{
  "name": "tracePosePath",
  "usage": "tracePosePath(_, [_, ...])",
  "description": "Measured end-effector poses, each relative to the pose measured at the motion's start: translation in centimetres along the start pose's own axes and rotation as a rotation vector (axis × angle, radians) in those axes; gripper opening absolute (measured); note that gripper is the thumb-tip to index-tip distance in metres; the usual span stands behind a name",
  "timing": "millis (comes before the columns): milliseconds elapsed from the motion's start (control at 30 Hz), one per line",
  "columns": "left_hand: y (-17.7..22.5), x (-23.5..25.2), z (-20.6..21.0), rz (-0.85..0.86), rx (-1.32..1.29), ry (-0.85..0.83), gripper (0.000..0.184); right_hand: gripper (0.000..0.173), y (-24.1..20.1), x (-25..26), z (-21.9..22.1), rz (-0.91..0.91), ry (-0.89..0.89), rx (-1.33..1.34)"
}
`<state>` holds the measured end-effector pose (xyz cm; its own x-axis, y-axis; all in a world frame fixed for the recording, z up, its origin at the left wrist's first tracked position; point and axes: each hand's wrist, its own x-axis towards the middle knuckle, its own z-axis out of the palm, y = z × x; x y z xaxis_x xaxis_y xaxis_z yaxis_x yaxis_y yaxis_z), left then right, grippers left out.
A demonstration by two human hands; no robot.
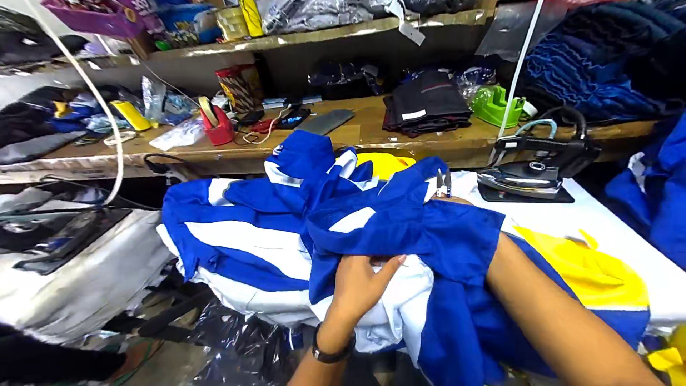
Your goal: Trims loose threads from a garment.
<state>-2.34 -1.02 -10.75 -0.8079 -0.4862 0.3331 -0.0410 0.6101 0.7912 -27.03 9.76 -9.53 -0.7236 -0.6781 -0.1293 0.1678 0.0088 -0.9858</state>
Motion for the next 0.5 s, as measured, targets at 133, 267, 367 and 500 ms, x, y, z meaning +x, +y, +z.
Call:
tracePosePath(133, [2.4, 0.8, -1.0, 0.024, -0.256, -0.058, 0.018, 0.022, -2.1, -6.1, -2.6, -0.442, 0.272, -0.325])
tracePosePath(267, [6.1, 2.2, -2.2, -0.056, -0.736, -0.107, 0.011, 0.019, -3.6, -12.1, -1.5, -1.003, 0.247, -0.489])
tracePosePath(367, [7.2, 2.3, -1.4, -0.087, -0.727, -0.087, 0.01, 0.045, -1.4, -14.2, 2.3, -1.113, 0.054, -0.659])
tracePosePath(500, [6.7, 2.2, -2.7, 0.141, -0.575, -0.095, 0.016, 0.016, -1.5, -12.9, 4.1, -1.099, 0.058, -0.583])
